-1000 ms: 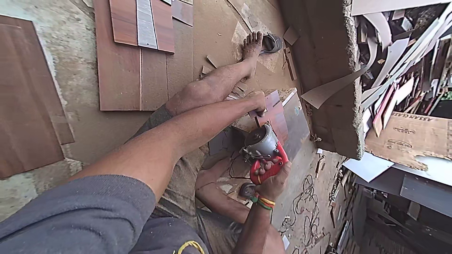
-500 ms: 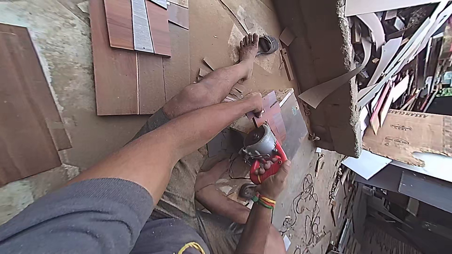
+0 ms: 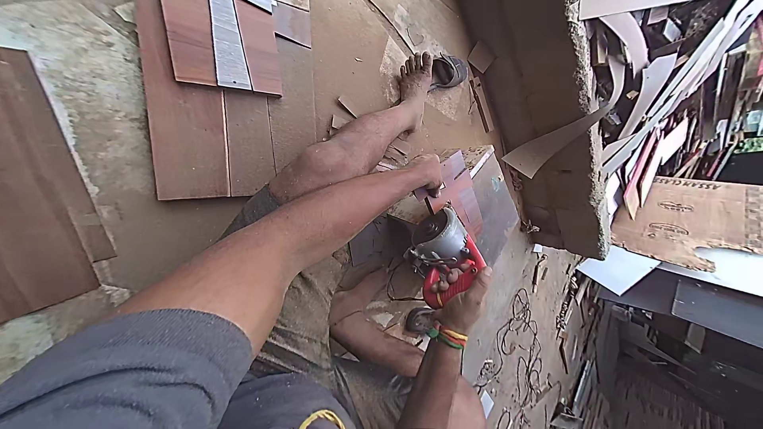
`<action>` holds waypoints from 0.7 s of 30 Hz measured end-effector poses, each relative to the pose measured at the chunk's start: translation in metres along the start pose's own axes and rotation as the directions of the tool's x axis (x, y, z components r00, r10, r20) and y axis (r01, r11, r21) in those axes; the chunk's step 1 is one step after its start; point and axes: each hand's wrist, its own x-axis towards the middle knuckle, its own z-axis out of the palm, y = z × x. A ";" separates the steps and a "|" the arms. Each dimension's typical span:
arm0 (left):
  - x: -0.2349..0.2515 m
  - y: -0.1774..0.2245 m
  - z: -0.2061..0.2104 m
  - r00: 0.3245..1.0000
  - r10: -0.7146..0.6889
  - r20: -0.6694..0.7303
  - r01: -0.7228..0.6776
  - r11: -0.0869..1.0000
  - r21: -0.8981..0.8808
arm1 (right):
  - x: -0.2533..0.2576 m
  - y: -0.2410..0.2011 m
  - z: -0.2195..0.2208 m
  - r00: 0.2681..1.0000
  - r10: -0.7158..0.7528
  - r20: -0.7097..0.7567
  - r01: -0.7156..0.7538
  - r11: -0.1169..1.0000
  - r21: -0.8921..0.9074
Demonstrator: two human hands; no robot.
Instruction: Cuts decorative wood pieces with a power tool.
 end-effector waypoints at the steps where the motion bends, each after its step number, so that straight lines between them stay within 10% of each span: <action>1: 0.000 0.000 0.000 1.000 -0.002 0.003 0.002 1.000 0.000 | 0.000 0.000 0.000 1.000 0.000 -0.001 0.000 1.000 -0.001; 21: 0.001 0.001 -0.001 1.000 -0.007 0.019 0.007 1.000 0.015 | 0.006 -0.004 0.003 1.000 -0.004 0.003 0.004 1.000 0.013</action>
